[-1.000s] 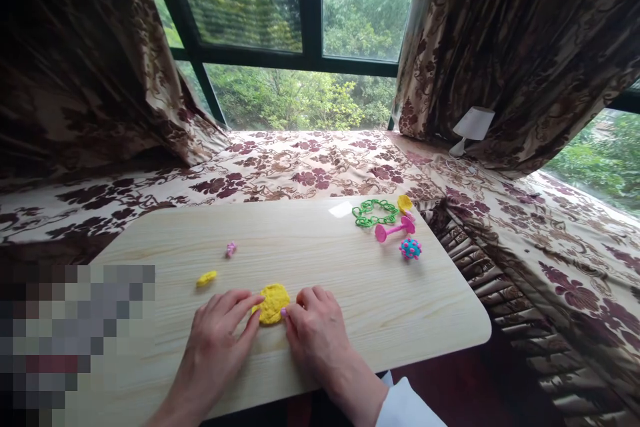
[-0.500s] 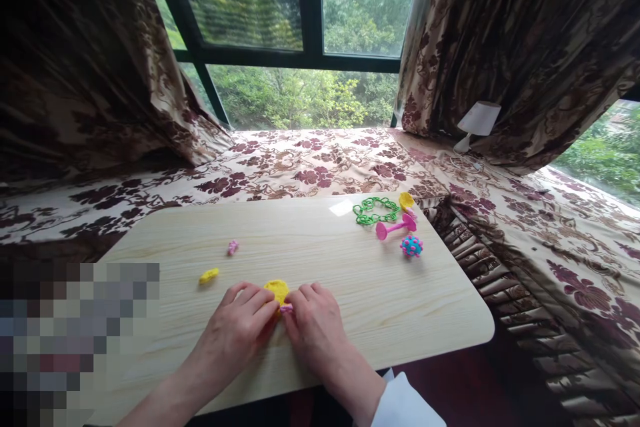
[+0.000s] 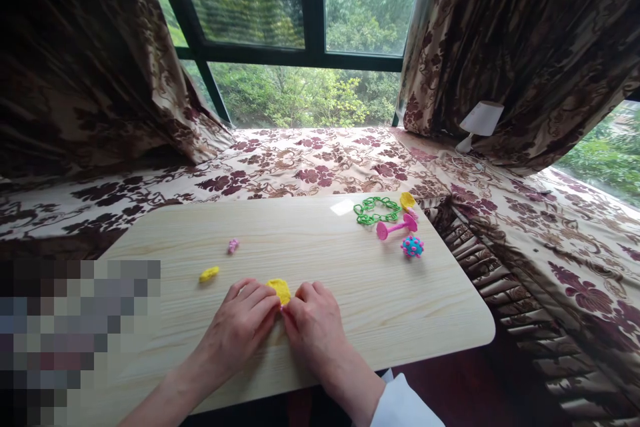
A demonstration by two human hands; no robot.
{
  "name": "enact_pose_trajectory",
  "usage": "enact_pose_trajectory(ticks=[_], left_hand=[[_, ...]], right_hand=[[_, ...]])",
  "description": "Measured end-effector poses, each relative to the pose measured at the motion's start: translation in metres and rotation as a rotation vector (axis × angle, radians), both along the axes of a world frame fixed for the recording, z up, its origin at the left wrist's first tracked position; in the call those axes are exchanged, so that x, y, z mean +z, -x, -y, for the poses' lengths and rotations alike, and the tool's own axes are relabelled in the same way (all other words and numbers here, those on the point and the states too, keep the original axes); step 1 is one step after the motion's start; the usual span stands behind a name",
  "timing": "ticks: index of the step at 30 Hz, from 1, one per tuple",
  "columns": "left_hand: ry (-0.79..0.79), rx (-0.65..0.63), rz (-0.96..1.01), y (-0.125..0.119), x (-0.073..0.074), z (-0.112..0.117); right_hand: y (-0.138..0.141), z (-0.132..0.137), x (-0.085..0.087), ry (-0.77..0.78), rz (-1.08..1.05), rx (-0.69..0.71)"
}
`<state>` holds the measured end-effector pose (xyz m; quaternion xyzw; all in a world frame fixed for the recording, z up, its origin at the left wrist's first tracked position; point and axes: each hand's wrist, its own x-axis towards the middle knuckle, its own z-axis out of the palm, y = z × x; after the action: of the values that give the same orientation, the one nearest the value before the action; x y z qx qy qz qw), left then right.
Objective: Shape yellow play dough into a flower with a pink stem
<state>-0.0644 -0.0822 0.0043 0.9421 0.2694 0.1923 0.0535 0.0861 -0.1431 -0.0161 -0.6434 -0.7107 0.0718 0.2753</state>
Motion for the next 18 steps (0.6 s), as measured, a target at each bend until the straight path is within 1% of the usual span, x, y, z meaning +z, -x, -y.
enact_pose_trajectory(ticks=[7,12,18], left_hand=[[0.068,0.008,0.015,0.0052,-0.0011,-0.0010],[0.055,-0.015,0.063,0.0042,-0.0037,-0.0034],[0.069,0.034,0.062,0.0013,-0.0028,0.0006]], right_hand=[[-0.0009,0.0009,0.0013,0.004,-0.035,0.001],[-0.0003,0.0010,0.0011,0.009,-0.038,0.012],[-0.0003,0.0030,0.0037,0.008,-0.063,0.011]])
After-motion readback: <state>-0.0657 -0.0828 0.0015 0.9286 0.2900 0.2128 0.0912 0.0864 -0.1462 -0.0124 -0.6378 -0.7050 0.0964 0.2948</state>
